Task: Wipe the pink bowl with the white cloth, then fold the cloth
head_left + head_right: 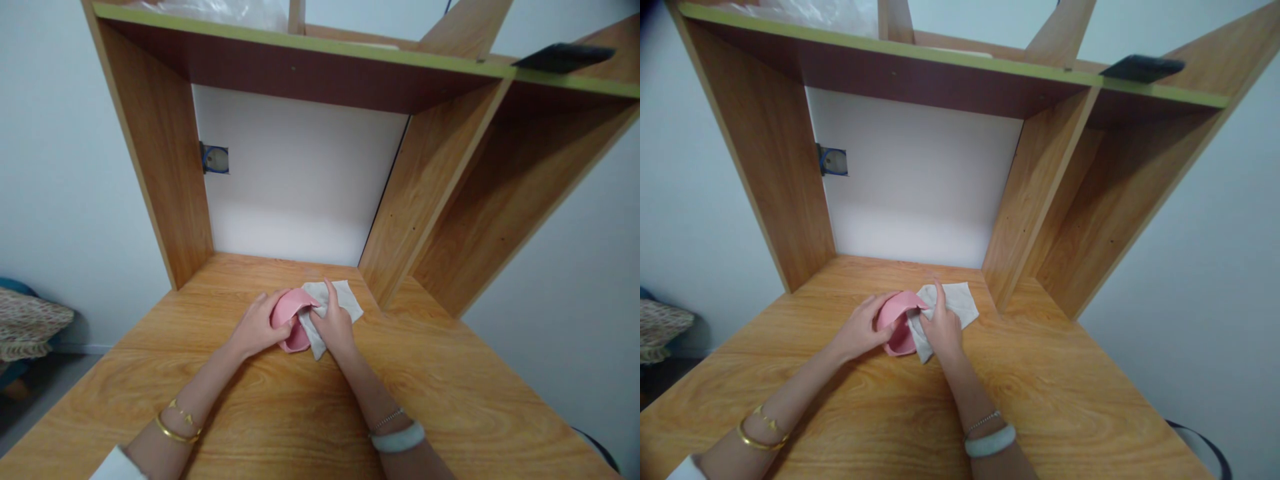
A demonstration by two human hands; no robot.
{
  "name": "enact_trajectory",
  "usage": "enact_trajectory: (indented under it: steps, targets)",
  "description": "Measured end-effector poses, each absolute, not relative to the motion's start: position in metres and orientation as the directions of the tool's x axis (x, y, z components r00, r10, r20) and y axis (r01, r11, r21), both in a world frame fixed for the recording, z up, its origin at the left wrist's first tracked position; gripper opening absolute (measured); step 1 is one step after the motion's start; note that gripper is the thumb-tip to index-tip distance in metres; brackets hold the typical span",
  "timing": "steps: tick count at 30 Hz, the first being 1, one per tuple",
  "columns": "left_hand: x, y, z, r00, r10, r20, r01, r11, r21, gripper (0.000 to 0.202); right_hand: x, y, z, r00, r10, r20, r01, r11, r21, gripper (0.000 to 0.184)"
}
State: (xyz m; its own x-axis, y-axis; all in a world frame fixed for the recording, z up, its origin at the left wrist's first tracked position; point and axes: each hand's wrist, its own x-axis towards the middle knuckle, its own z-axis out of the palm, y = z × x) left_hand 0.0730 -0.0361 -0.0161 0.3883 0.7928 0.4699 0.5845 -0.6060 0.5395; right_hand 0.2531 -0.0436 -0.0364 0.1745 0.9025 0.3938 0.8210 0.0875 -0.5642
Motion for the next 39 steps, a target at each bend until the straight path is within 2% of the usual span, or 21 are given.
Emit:
enact_trajectory:
  steps: [2,5,9,14,18,21,25,28,30,34,39]
  targets:
    - [0.072,-0.037,-0.016,0.422,0.779,0.464,0.586,-0.624,0.516,0.055,0.254,-0.044,-0.037,0.142,0.896,0.422,0.807,0.142,-0.574,0.064]
    - [0.072,-0.036,-0.017,0.400,0.787,0.470,0.616,-0.611,0.497,0.057,0.253,-0.043,-0.041,0.148,0.882,0.448,0.715,0.218,-0.664,0.063]
    - [0.075,-0.033,-0.020,0.328,0.808,0.489,0.621,-0.574,0.534,0.069,0.250,-0.040,-0.045,0.286,0.845,0.452,0.559,0.236,-0.795,0.059]
    - [0.083,-0.038,-0.023,0.398,0.775,0.491,0.503,-0.632,0.589,0.072,0.249,-0.034,-0.047,0.390,0.800,0.455,0.448,0.266,-0.853,0.055]
    - [0.085,-0.038,-0.025,0.309,0.808,0.501,0.530,-0.584,0.615,0.068,0.245,-0.032,-0.051,0.346,0.841,0.416,0.496,0.213,-0.842,0.061]
    - [0.080,-0.035,-0.023,0.287,0.801,0.526,0.608,-0.576,0.546,0.067,0.242,-0.036,-0.049,0.320,0.858,0.402,0.597,0.147,-0.789,0.067]
    - [0.072,-0.035,-0.018,0.351,0.757,0.551,0.670,-0.614,0.417,0.064,0.243,-0.043,-0.040,0.286,0.844,0.454,0.739,0.108,-0.665,0.067]
    - [0.071,-0.036,-0.016,0.393,0.748,0.535,0.697,-0.621,0.357,0.064,0.245,-0.046,-0.037,0.233,0.841,0.489,0.775,0.143,-0.615,0.064]
    - [0.071,-0.036,-0.017,0.404,0.762,0.507,0.713,-0.609,0.348,0.065,0.247,-0.045,-0.038,0.210,0.851,0.482,0.759,0.169,-0.629,0.061]
    - [0.070,-0.032,-0.019,0.359,0.805,0.472,0.700,-0.567,0.434,0.061,0.249,-0.042,-0.044,0.236,0.857,0.459,0.654,0.210,-0.727,0.057]
    - [0.075,-0.032,-0.022,0.321,0.820,0.473,0.577,-0.565,0.589,0.075,0.247,-0.038,-0.049,0.359,0.824,0.438,0.514,0.217,-0.830,0.053]
